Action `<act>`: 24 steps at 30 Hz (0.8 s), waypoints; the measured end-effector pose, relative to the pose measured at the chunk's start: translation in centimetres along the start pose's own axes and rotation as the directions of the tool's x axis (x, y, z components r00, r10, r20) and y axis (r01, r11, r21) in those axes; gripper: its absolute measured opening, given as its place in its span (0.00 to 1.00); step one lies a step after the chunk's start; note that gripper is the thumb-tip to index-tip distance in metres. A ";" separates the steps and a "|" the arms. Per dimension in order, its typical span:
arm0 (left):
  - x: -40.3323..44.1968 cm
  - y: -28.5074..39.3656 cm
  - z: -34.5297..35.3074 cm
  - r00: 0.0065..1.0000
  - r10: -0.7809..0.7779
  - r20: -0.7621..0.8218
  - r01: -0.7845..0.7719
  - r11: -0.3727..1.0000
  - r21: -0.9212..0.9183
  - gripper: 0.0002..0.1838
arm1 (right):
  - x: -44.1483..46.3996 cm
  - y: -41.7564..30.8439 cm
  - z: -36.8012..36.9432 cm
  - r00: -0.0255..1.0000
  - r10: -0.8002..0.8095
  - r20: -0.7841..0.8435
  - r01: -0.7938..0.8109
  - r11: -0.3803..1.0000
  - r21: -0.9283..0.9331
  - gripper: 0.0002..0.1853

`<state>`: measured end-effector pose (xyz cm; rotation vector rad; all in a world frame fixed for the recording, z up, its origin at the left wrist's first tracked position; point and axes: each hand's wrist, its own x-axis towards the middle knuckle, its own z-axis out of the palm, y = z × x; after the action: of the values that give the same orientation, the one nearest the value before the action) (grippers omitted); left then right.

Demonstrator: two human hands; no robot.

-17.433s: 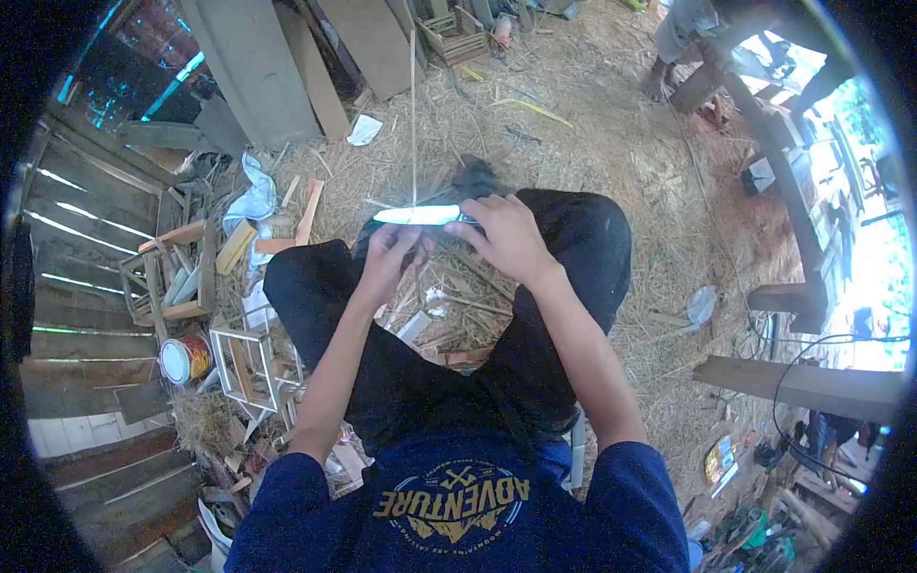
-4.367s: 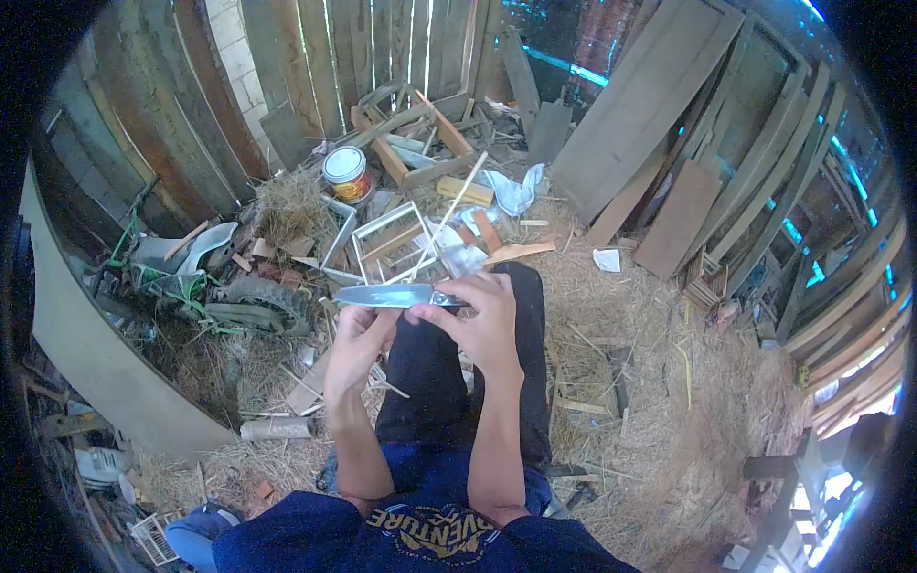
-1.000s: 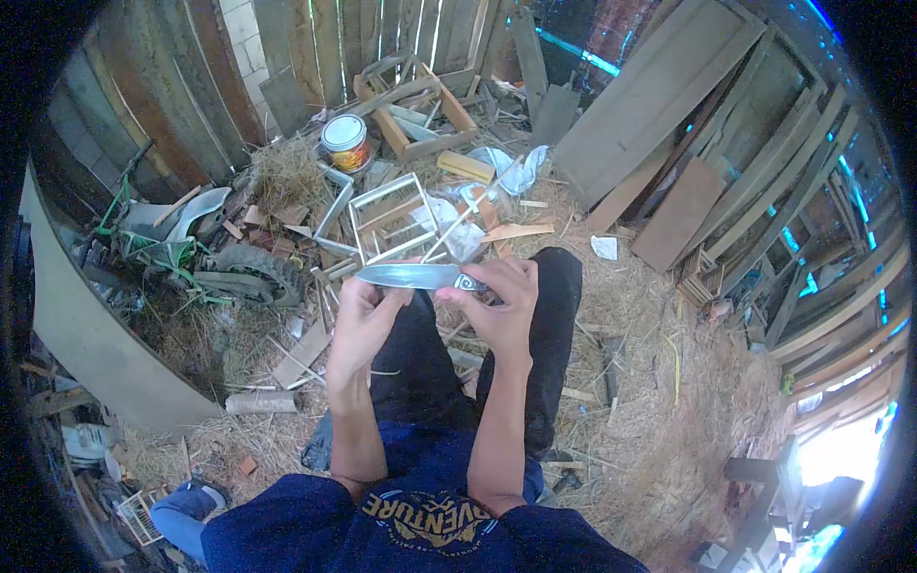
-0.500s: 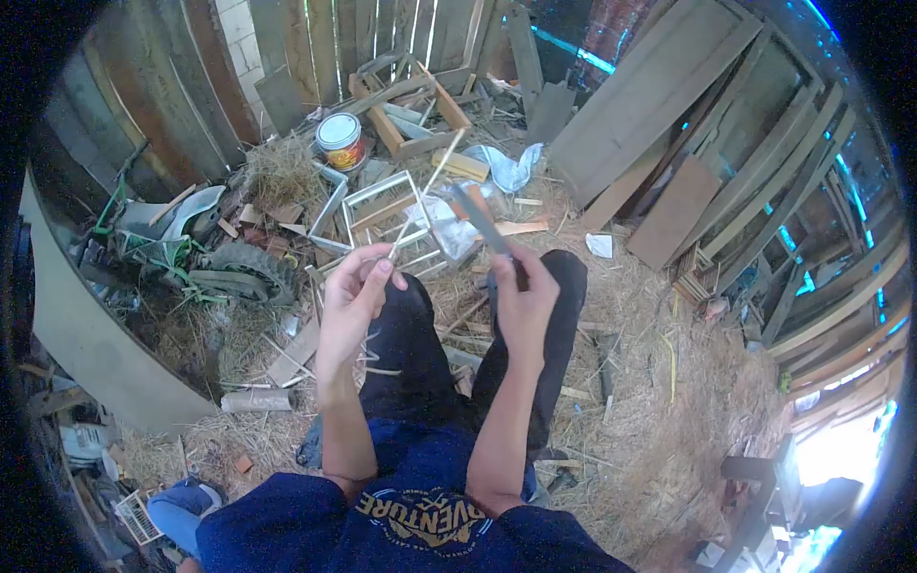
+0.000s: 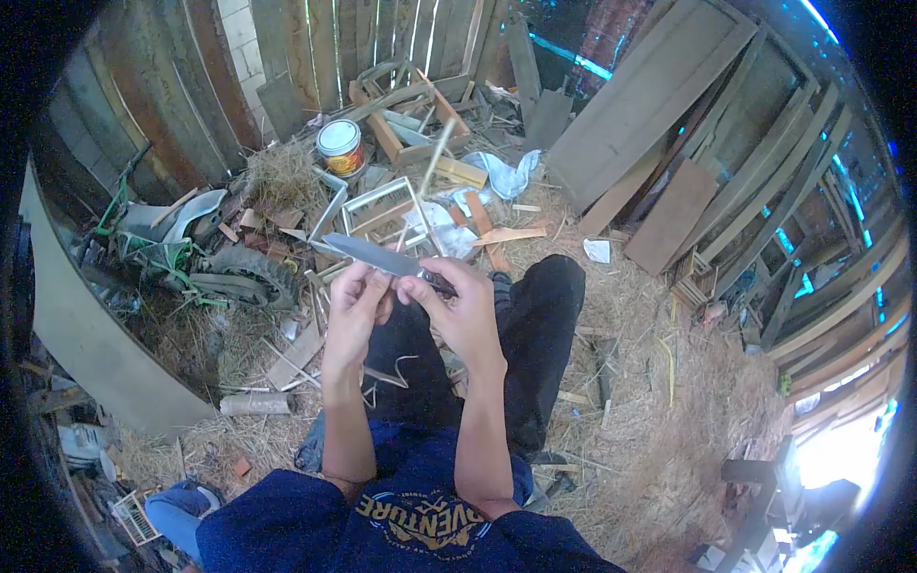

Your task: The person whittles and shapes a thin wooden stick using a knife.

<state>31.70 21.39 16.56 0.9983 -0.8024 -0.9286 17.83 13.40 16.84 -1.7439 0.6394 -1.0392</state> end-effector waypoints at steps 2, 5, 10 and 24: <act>-0.1 0.0 0.0 1.000 -0.005 0.003 0.005 1.000 0.004 0.18 | 0.0 0.1 -0.1 1.000 0.002 0.007 -0.001 0.999 -0.034 0.18; -0.1 -0.3 0.0 1.000 0.010 0.007 -0.010 1.000 0.016 0.18 | 0.1 0.3 -0.4 0.999 -0.035 0.006 0.035 0.984 -0.177 0.21; -0.1 -0.7 -0.2 0.998 0.041 0.041 -0.040 0.999 -0.014 0.18 | 0.2 0.1 -0.6 0.992 -0.122 0.025 0.124 0.950 -0.287 0.23; -0.5 -0.1 0.1 0.999 -0.046 0.022 0.047 0.996 -0.074 0.17 | 0.3 1.2 -0.5 0.970 -0.244 0.015 0.236 0.919 -0.317 0.21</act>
<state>31.43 21.81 16.43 0.9474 -0.7591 -1.0032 17.60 12.47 15.96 -2.1355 0.6460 -1.1763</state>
